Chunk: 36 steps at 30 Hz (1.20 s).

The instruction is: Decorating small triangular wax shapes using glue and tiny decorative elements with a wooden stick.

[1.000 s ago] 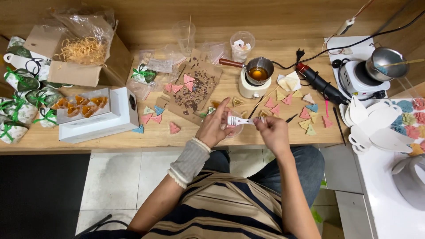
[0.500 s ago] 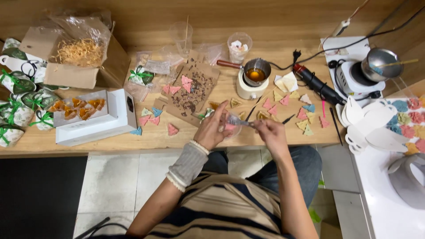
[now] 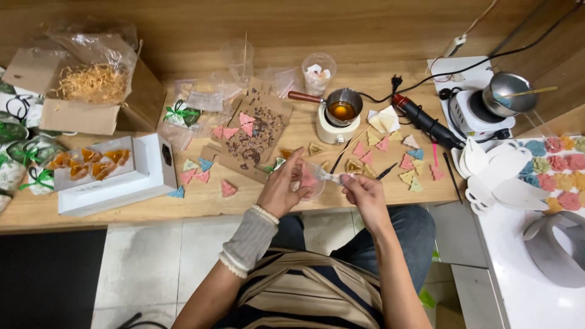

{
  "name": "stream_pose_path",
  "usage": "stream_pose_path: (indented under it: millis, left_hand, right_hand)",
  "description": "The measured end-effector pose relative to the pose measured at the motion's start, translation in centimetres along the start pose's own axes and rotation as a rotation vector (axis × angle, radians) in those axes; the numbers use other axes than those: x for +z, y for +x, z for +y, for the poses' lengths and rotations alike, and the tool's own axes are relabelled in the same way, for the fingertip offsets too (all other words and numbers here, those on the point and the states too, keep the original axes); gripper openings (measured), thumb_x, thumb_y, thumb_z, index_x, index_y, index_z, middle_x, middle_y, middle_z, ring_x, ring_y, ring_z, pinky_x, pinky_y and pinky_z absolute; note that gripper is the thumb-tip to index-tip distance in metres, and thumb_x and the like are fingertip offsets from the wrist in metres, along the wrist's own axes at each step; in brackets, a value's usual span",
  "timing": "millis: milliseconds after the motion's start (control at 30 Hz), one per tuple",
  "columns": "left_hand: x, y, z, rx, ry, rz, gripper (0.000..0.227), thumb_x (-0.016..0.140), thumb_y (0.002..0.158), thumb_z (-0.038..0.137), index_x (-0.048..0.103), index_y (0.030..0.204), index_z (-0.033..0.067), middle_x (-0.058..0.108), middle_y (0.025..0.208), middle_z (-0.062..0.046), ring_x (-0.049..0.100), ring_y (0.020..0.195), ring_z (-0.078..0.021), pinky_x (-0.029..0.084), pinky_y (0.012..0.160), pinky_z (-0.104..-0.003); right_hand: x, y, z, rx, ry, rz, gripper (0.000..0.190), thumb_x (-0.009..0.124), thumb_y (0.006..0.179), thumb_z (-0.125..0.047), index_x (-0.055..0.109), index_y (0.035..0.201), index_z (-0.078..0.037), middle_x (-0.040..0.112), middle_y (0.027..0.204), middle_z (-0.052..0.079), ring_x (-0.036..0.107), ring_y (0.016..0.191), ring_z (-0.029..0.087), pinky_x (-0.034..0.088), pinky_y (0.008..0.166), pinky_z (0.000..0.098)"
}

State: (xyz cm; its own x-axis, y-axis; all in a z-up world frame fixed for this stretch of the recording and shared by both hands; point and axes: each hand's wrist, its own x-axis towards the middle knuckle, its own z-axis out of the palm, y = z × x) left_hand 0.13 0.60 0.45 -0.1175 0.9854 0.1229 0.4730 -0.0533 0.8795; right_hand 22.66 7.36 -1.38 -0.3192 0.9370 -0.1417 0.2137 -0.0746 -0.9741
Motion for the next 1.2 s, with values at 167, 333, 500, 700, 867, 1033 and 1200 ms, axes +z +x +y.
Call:
stream_pose_path:
  millis: [167,333,500,700,867,1033,1200]
  left_hand:
    - [0.4,-1.7,-0.8,0.016,-0.015,0.048,0.1,0.087,0.07,0.001,0.035,0.154,0.0089,0.065,0.121,-0.013,0.071,0.1,-0.026,0.061,0.087,-0.036]
    - [1.4,-0.9,-4.0,-0.183,-0.546,0.084,0.069,0.076,0.088,0.015,0.044,0.149,0.0036,0.067,0.119,-0.015,0.072,0.096,-0.0246,0.063,0.079,-0.034]
    - [2.6,-1.5,-7.7,-0.378,-1.311,-0.047,0.052,0.054,0.109,0.039,0.054,0.136,-0.0052,0.068,0.116,-0.023,0.072,0.096,-0.0276,0.062,0.08,-0.037]
    - [2.1,-2.7,-3.8,-0.347,-1.539,-0.084,0.037,0.047,0.109,0.029,0.054,0.135,0.0052,0.06,0.136,-0.024,0.066,0.115,-0.0284,0.056,0.092,-0.037]
    - [2.7,-2.8,-3.1,-0.249,-1.503,0.082,0.029,0.051,0.103,0.007,0.05,0.133,0.0073,0.056,0.139,-0.016,0.062,0.125,-0.0237,0.051,0.109,-0.038]
    - [3.9,-3.0,-2.5,-0.179,-1.379,0.071,0.029,0.058,0.103,0.002,0.051,0.131,-0.0003,0.061,0.132,-0.014,0.062,0.123,-0.0206,0.052,0.11,-0.035]
    - [3.5,-3.2,-0.7,-0.187,-1.177,0.085,0.033,0.066,0.1,0.003,0.053,0.129,-0.0045,0.068,0.123,-0.015,0.068,0.111,-0.0191,0.058,0.099,-0.033]
  right_hand:
    - [0.0,-0.8,0.9,-0.029,-0.085,-0.011,0.038,0.066,0.1,-0.025,0.066,0.07,-0.002,0.047,0.057,-0.004,0.038,0.052,0.005,0.029,0.048,0.0259]
    - [-4.7,-1.6,8.8,0.122,0.082,0.409,0.026,0.065,0.098,-0.021,0.071,0.079,-0.004,0.059,0.066,-0.004,0.044,0.055,0.004,0.032,0.049,0.0232]
    - [-3.5,-0.9,16.7,0.387,0.074,0.425,0.035,0.07,0.1,-0.028,0.069,0.083,0.003,0.058,0.064,0.003,0.044,0.048,0.01,0.031,0.042,0.0276]
    - [-2.2,1.0,17.3,0.279,-0.406,0.211,0.046,0.074,0.096,-0.041,0.07,0.111,0.003,0.071,0.08,0.012,0.046,0.06,0.009,0.038,0.057,0.0311]
    - [2.0,-2.5,-2.2,0.154,0.094,-0.037,0.046,0.054,0.104,-0.035,0.064,0.134,-0.002,0.073,0.093,0.005,0.065,0.07,0.013,0.057,0.067,0.0283]
    - [5.2,-2.8,-3.8,-0.07,0.121,-0.027,0.04,0.06,0.102,-0.022,0.063,0.135,0.001,0.075,0.093,0.007,0.07,0.074,0.012,0.06,0.069,0.0279]
    - [5.6,-4.2,-6.3,-0.132,0.007,0.054,0.033,0.066,0.098,-0.014,0.069,0.128,0.001,0.076,0.084,0.008,0.072,0.072,0.011,0.059,0.068,0.0269]
